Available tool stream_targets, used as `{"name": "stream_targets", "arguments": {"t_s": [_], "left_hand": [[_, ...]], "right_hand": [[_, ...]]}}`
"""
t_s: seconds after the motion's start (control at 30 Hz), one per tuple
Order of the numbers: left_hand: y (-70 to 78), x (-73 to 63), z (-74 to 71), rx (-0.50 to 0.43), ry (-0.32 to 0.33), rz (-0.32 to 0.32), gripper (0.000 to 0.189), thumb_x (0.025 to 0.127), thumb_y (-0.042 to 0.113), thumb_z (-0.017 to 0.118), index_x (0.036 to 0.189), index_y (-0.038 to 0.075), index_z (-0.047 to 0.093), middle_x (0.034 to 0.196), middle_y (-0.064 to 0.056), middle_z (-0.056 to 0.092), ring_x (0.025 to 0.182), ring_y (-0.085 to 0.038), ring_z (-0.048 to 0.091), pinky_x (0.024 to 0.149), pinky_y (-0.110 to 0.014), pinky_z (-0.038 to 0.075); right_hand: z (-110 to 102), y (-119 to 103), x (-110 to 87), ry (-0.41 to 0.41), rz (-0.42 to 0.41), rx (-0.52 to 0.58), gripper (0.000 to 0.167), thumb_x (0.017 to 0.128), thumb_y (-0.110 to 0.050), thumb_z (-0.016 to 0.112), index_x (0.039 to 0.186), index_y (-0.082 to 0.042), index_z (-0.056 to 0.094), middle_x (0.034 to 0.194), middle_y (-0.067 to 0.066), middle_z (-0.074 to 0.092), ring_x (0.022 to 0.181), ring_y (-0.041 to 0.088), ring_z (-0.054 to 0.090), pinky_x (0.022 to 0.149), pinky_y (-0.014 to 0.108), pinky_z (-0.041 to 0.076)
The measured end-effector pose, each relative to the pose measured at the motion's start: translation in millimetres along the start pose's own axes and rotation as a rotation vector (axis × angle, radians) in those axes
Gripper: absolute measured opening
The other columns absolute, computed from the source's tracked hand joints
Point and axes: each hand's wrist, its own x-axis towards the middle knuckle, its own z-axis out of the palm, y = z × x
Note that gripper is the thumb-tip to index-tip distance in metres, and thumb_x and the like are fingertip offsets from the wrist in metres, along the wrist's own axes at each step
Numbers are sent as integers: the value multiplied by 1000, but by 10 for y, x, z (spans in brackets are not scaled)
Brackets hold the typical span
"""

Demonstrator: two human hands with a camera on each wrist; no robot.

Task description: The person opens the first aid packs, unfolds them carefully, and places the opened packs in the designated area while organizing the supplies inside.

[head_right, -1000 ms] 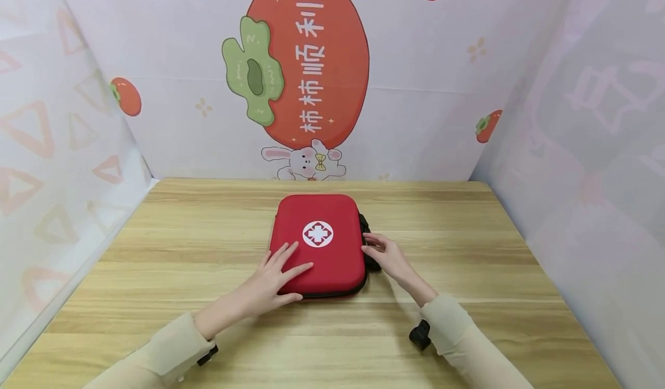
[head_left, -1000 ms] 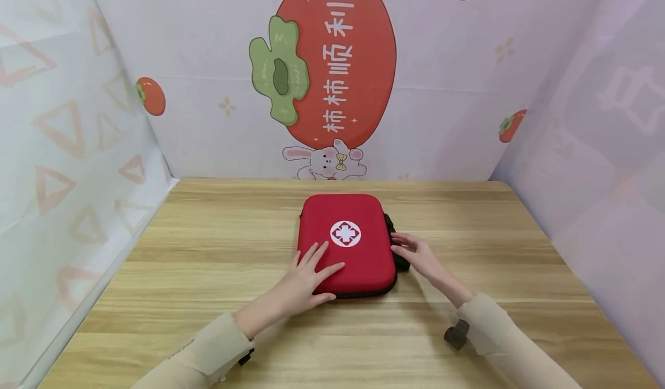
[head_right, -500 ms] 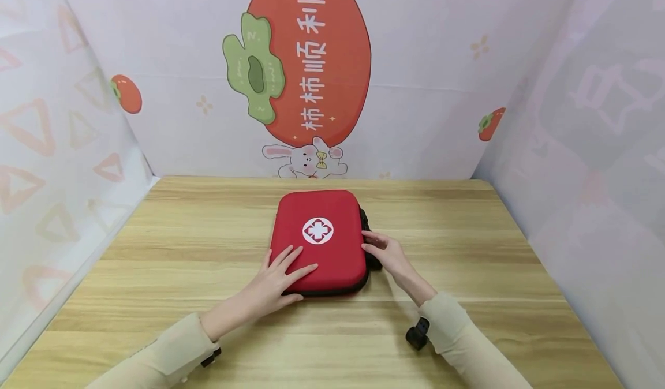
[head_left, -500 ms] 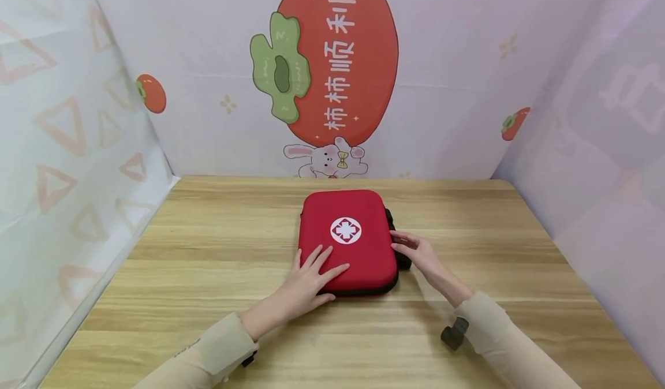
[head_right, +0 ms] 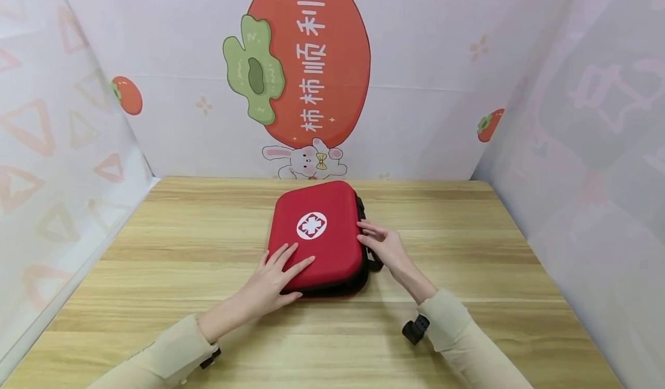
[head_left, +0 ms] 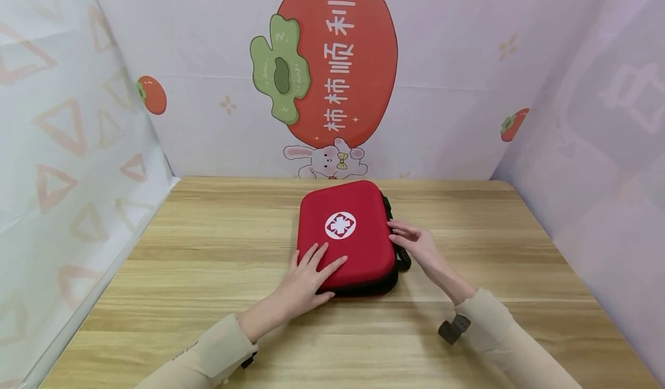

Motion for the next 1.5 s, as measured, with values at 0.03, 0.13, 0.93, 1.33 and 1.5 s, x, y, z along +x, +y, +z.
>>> {"name": "stream_targets", "arguments": {"t_s": [0.03, 0.13, 0.93, 1.33, 1.5], "left_hand": [[4, -1, -4, 11, 15, 0, 75, 72, 38, 70, 136, 25, 34, 133, -17, 36, 122, -35, 33, 90, -59, 31], [19, -4, -16, 45, 73, 7, 74, 71, 38, 71, 135, 22, 37, 130, -16, 40, 118, -34, 38, 87, -53, 36], [3, 12, -119, 106, 523, 36, 57, 63, 34, 70, 109, 3, 59, 99, -15, 59, 69, -22, 55, 50, -28, 50], [-70, -125, -168, -78, 549, -84, 66, 60, 27, 74, 115, -1, 50, 105, -15, 56, 87, -24, 56, 58, -34, 53], [-84, -189, -166, -134, 577, -150, 68, 61, 23, 72, 118, -3, 45, 108, -16, 55, 90, -26, 57, 63, -38, 53]], "right_hand": [[4, -24, -3, -2, -15, 3, 47, 83, -18, 61, 125, 0, 49, 136, 12, 38, 121, 23, 39, 94, 21, 36], [21, -102, -8, 1, -59, -12, 47, 83, -18, 62, 123, 1, 50, 135, 12, 39, 121, 24, 40, 90, 17, 38], [163, -554, 72, -49, -299, -47, 34, 83, -10, 60, 114, 5, 57, 126, 14, 50, 109, 12, 51, 86, 20, 43], [26, -442, 96, -19, -295, -45, 35, 84, -10, 60, 113, 9, 55, 98, -4, 64, 90, 5, 60, 78, 19, 47], [-55, -311, 127, -2, -273, -86, 36, 84, -15, 61, 111, 8, 57, 94, -9, 64, 90, 11, 61, 78, 19, 47]]}}
